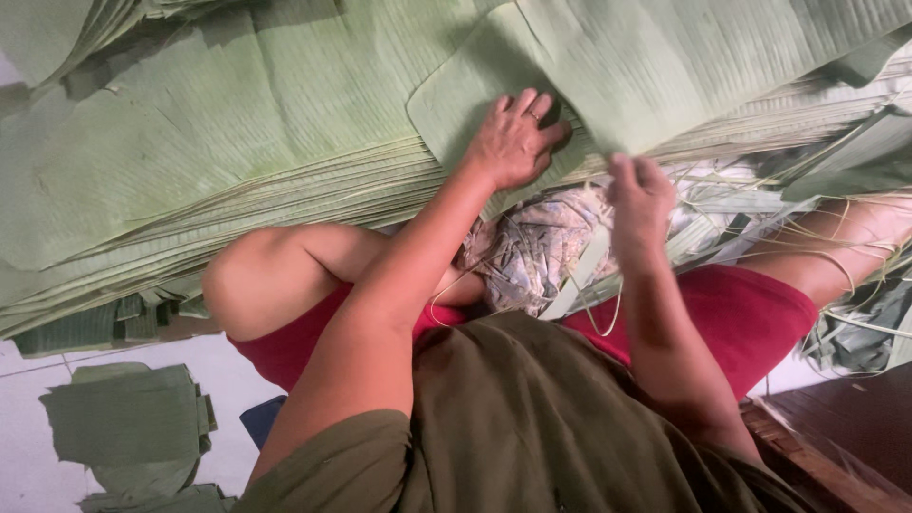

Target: The person sits on the floor surrounded by large piles of cut banana leaves. They take individual leaf pieces, fold them in half, smooth them flat by hand, and stack the folded pieces onto a growing pile beside them.

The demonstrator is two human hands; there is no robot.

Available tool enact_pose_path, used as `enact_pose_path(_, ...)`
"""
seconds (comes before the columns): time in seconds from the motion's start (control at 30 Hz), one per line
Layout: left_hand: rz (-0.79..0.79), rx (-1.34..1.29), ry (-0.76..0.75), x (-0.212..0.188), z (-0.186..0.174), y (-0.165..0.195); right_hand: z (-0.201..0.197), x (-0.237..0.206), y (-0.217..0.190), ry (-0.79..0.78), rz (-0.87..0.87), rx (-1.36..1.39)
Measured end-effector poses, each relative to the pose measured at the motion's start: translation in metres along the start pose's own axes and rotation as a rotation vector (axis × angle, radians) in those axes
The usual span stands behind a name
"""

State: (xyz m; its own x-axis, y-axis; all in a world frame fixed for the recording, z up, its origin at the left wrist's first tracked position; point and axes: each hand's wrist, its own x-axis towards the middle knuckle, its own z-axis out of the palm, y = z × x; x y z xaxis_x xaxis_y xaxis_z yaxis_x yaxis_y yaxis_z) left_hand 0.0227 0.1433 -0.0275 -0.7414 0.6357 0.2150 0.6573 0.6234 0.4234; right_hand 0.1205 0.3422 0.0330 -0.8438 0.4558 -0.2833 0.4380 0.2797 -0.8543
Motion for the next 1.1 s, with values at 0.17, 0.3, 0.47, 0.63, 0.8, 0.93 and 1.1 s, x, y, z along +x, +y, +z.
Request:
enact_pose_path(0.17,-0.073,0.138,-0.019,0.002,-0.02,0.01,-0.089,-0.073,-0.055,-0.032,-0.163,0.636)
enact_pose_path(0.3,-0.308,-0.064,-0.257,0.013,-0.022,-0.008,-0.109,-0.113,-0.065,-0.198,-0.121,0.62)
enact_pose_path(0.47,-0.525,-0.725,0.603,0.016,-0.028,-0.081,-0.024,-0.109,-0.026,-0.447,0.28,0.153)
enact_pose_path(0.63,-0.533,-0.157,0.212,0.005,-0.031,-0.076,0.077,-0.085,0.036,-0.588,0.25,0.017)
enact_pose_path(0.8,-0.147,0.018,-0.111,0.003,-0.013,-0.032,0.112,-0.069,0.08,-0.778,0.174,0.049)
enact_pose_path(0.93,-0.172,-0.012,-0.12,-0.002,-0.001,-0.035,0.049,-0.062,0.079,-0.715,-0.51,-0.6)
enact_pose_path(1.1,-0.178,-0.021,-0.137,-0.002,0.004,-0.043,-0.099,-0.054,0.048,-0.717,0.166,-1.13)
